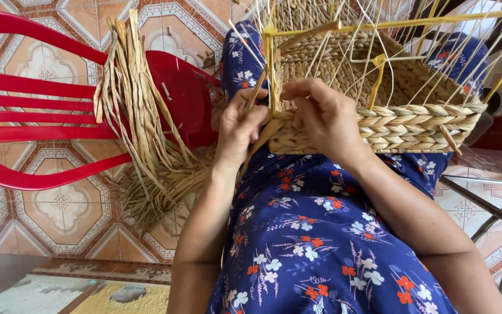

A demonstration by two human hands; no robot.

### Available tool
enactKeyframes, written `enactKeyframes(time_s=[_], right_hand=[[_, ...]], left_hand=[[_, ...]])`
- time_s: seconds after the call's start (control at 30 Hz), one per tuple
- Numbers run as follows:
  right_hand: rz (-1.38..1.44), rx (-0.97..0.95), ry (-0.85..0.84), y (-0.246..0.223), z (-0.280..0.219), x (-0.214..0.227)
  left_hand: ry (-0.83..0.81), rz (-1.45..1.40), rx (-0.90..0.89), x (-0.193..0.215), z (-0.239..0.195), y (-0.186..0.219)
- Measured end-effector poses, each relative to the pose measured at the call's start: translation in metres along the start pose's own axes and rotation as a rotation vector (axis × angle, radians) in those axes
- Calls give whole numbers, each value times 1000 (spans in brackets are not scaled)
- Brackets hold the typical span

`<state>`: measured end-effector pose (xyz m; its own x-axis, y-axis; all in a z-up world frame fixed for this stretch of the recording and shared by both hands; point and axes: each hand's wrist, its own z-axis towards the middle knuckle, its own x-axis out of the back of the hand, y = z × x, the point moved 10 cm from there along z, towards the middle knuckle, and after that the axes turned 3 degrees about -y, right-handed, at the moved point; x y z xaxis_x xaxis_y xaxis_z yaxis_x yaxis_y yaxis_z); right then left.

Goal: The person weaves a basket by hand, interlacing dried plant fibers around a rectangular frame. They pull fibers from a pile on a red chair, thread them through the vertical supports, and press the woven rows together while rotating the frame.

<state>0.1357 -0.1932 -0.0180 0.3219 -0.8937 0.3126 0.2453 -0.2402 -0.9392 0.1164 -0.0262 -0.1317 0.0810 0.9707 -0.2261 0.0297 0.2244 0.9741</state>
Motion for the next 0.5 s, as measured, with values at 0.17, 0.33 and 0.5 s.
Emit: enactKeyframes(time_s=[0.17, 0.33, 0.5], right_hand=[[169, 3, 31, 9, -8, 9], [68, -7, 52, 3, -7, 13], [-282, 118, -35, -20, -4, -3]], left_hand=[[334, 98, -21, 24, 1, 34], [537, -443, 62, 88, -16, -9], [-281, 187, 247, 13, -37, -8]])
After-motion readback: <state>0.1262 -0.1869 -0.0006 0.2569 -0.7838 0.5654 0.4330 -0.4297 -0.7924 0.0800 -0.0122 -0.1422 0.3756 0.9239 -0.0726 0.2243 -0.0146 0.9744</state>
